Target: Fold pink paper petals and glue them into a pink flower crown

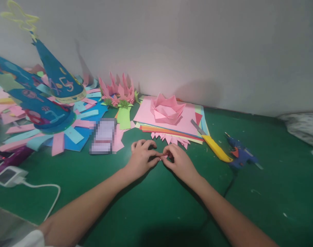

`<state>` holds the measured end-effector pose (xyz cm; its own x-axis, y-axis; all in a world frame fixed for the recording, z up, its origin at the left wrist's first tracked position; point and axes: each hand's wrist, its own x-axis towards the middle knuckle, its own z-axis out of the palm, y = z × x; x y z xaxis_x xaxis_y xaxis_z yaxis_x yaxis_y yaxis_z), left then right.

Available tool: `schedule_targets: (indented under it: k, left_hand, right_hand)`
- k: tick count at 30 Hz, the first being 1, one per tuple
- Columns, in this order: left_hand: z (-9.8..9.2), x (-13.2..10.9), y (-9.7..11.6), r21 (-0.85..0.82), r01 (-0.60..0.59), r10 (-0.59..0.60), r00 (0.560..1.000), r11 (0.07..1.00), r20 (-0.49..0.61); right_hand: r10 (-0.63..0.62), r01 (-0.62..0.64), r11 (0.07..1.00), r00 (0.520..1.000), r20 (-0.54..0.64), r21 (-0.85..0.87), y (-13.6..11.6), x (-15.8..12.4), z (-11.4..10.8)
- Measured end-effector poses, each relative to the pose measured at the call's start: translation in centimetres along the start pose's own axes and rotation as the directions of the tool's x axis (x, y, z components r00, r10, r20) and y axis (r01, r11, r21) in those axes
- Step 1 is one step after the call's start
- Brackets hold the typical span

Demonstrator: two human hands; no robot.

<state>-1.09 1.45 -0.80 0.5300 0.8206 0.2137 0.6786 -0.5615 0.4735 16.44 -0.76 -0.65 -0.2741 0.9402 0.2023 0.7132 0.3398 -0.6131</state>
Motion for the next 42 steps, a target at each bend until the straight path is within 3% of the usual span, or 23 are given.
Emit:
schedule_targets:
  k: [9, 20, 31, 42]
  left_hand:
    - [-0.07, -0.18, 0.42, 0.017, -0.021, 0.021, 0.999, 1.000, -0.031]
    - [-0.06, -0.56, 0.67, 0.080, -0.080, 0.087, 0.992, 0.994, -0.094]
    - [-0.50, -0.61, 0.08, -0.047, -0.023, 0.021, 0.998, 0.999, -0.051]
    - [-0.31, -0.44, 0.36, -0.048, 0.002, -0.004, 0.999, 0.999, -0.040]
  right_hand:
    - [0.024, -0.025, 0.998, 0.999, 0.025, 0.062, 0.40, -0.19, -0.44]
    - [-0.092, 0.089, 0.995, 0.994, 0.063, 0.049, 0.39, -0.28, -0.74]
    - [-0.048, 0.042, 0.995, 0.996, 0.077, 0.086, 0.10, -0.20, -0.55]
    - [-0.097, 0.095, 0.994, 0.994, 0.056, 0.046, 0.15, -0.51, -0.66]
